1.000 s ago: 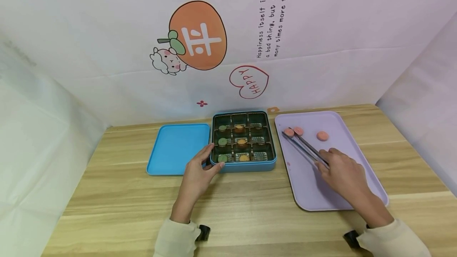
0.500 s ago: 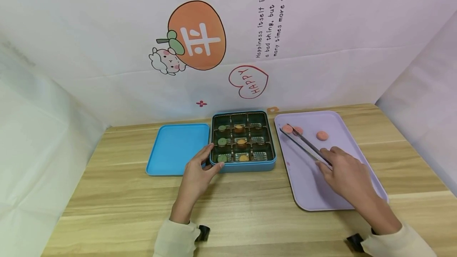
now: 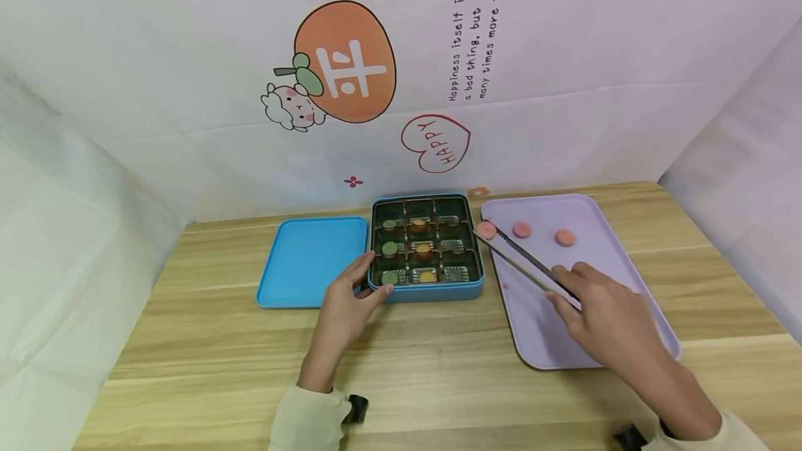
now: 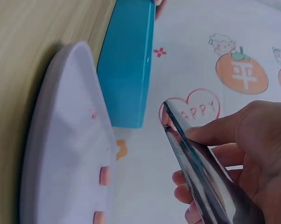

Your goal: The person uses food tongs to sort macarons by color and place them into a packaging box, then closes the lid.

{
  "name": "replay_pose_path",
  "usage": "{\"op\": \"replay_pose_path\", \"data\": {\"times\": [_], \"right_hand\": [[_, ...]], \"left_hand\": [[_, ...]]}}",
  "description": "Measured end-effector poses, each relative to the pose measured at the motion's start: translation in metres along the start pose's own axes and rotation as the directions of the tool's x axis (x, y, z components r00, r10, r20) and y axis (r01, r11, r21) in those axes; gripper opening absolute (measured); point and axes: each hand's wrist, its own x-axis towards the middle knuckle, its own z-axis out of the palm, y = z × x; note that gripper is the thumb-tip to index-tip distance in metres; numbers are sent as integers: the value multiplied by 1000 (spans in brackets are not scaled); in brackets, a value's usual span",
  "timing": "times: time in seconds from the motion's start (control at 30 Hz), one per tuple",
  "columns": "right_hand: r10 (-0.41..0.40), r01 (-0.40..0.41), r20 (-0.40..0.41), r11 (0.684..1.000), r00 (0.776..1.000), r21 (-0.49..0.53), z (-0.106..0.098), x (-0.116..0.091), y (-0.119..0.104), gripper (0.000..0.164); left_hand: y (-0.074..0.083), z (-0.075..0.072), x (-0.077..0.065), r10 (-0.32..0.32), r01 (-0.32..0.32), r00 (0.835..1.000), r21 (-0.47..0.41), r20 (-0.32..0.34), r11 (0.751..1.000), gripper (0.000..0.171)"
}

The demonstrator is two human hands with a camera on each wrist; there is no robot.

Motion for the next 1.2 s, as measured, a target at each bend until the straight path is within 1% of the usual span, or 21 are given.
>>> {"op": "replay_pose_path", "data": {"times": [0.23,0.5,0.9,1.2], "right_hand": [[-5,5,100,1000,995,6,-1,-3,-12,31],[-20,18,167,1000,986,12,0,-5,-18,32],[-36,35,170,999,985,8,2,-5,-21,28],[-30,30,176,1000,984,3,-2,-5,-21,30]], "left_hand": [[0,0,0,-3,3,1000,5,-1,1000,72],[0,0,1,8,-8,1000,8,2,1000,73],[0,1,1,16,-16,1000,4,-3,1000,72],[1,1,1,20,-20,1000,8,-2,1000,72]]}}
